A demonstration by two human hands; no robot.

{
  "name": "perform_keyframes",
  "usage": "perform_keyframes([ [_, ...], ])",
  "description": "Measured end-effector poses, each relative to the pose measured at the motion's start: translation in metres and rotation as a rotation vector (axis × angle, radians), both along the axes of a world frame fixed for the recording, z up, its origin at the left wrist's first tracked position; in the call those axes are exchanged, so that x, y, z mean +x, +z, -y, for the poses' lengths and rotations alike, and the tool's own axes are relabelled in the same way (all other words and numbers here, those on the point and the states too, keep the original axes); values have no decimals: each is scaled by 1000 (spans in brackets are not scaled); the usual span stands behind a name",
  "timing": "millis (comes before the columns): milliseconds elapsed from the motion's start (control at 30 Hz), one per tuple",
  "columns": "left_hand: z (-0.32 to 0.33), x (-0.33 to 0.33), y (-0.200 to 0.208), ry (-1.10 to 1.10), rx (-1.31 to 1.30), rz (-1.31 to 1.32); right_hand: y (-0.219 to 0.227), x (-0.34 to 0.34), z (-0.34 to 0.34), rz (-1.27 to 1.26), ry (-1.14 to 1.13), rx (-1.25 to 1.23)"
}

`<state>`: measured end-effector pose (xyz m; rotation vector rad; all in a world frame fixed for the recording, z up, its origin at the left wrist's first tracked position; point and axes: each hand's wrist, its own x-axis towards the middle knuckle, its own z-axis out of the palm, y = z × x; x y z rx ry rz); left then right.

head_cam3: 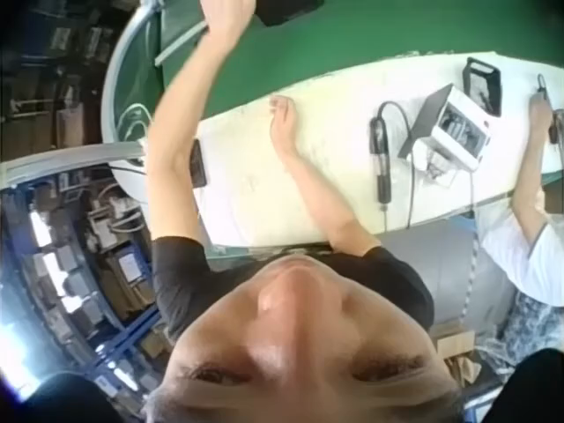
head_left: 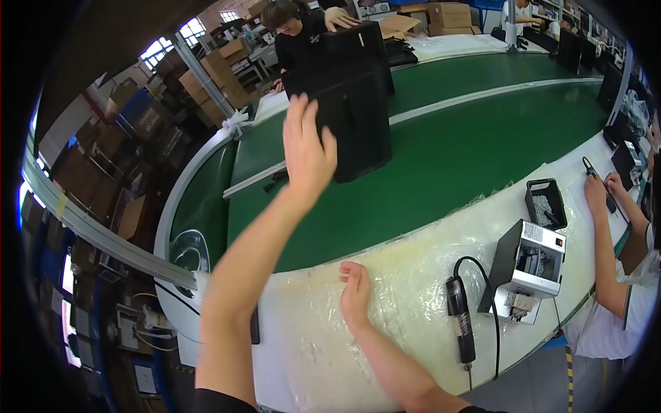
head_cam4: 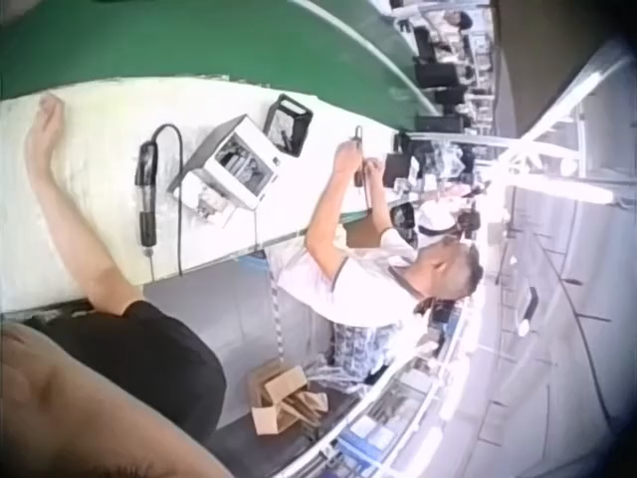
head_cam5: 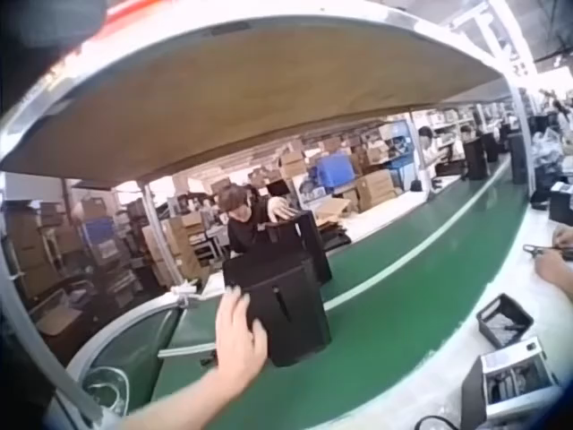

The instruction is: Assembling electronics components into a casing using an electric screwdriver.

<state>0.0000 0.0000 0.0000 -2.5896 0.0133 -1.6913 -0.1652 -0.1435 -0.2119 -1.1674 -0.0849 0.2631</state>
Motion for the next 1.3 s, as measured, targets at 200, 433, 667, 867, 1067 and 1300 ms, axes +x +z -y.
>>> perform_keyframes([
  [200,-42,62,36,200,112,-53,6,-2,1,-16,46,51],
  [433,24,36,-2,298,206,-88,5,7,4,-99,60,98],
  [667,71,36,28,71,233,27,-1,8,-2,-186,96,196],
  [867,112,31,47,142,-69,-562,-3,33,8,-223,-29,246],
  [1067,80,-23,49,241,-265,-521,-3,48,19,-233,-118,257],
  [1300,50,-178,65,124,-804,-82,3,56,24,-311,-262,356],
])
